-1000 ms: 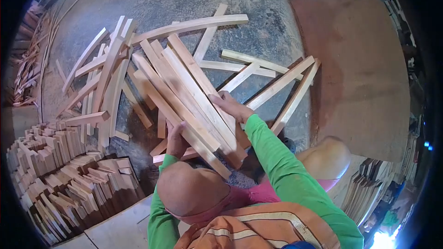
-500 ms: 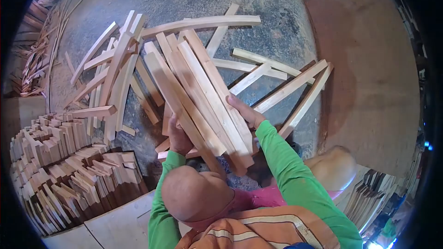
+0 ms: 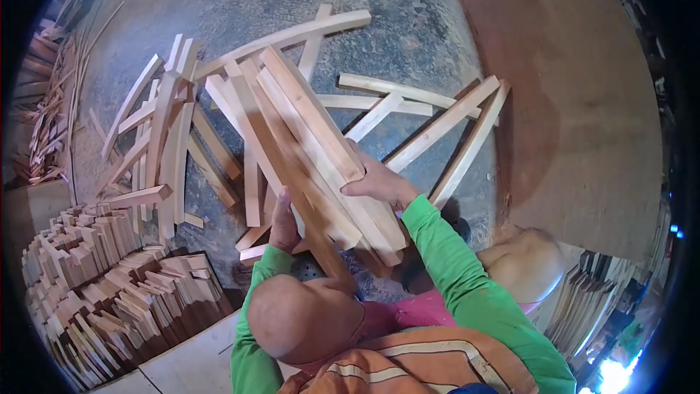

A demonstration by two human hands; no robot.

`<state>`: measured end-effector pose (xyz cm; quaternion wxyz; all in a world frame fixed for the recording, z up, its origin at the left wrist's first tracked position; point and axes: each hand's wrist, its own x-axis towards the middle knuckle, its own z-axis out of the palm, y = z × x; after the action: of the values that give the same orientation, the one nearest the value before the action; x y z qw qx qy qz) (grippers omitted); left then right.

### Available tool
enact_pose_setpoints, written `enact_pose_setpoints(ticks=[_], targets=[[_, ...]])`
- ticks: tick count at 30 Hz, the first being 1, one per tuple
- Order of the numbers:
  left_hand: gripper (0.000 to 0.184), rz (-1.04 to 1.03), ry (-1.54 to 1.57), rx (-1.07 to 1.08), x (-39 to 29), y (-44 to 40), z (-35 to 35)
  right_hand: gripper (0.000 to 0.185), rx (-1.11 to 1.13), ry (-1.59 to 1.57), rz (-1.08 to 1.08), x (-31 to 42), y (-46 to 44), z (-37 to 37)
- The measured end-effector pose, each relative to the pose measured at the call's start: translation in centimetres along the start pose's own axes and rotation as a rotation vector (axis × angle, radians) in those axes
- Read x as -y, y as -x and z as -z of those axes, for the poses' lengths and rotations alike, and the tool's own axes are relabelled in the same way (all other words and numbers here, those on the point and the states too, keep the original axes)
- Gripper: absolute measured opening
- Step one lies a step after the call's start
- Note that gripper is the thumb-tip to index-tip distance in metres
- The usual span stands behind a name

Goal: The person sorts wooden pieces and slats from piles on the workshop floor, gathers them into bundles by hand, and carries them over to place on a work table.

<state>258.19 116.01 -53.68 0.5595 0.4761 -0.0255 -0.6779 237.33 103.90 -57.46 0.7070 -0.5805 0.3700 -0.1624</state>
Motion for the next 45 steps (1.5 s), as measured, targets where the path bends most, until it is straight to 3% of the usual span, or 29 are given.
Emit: enact_pose_setpoints(ticks=[9,13,18,23,28,32,37,41,43,45], targets=[[0.053,-0.022,0.056,0.001,0.0,-1.1,-0.9,0.091,0.035,-0.164,-0.036,5.0,1.3,2.2],[0.054,-0.039,-0.073,-0.084,-0.3,-1.0,-1.3,0.082,0.108,-0.563,-0.114,1.8,0.5,2.6],[0.058,0.065,0.011,0.001,-0.1,-1.6,0.5,0.072,0.062,-0.834,-0.293,0.5,1.4,2.1],[0.059,0.007,-0.152,-0.048,-0.7,-1.7,-1.2,0.069,-0.032,-0.759,-0.236,0.1,0.6,0.9],[0.058,0.075,-0.151,0.025,-2.1,-1.8,-2.5,0.071,-0.115,-0.534,-0.245,2.6,1.0,1.1],[0.053,0.161,-0.193,-0.029,-4.2,0.5,-4.4,0.075,-0.217,-0.558,-0.227,4.0,3.3,0.9],[0.048,0.211,-0.241,0.089,-9.1,6.2,-6.5,0.083,-0.285,-0.621,-0.164,14.2,9.2,1.2],[0.044,0.191,-0.167,0.242,-15.0,14.0,-17.9,0.090,-0.349,-0.606,-0.107,23.0,15.1,1.1],[0.050,0.120,-0.315,-0.051,-18.3,18.9,-23.9,0.093,-0.403,-0.572,-0.045,28.9,18.2,0.8],[0.055,0.183,-0.330,0.120,-21.8,22.9,-25.4,0.093,-0.442,-0.527,0.035,35.7,21.4,0.6]])
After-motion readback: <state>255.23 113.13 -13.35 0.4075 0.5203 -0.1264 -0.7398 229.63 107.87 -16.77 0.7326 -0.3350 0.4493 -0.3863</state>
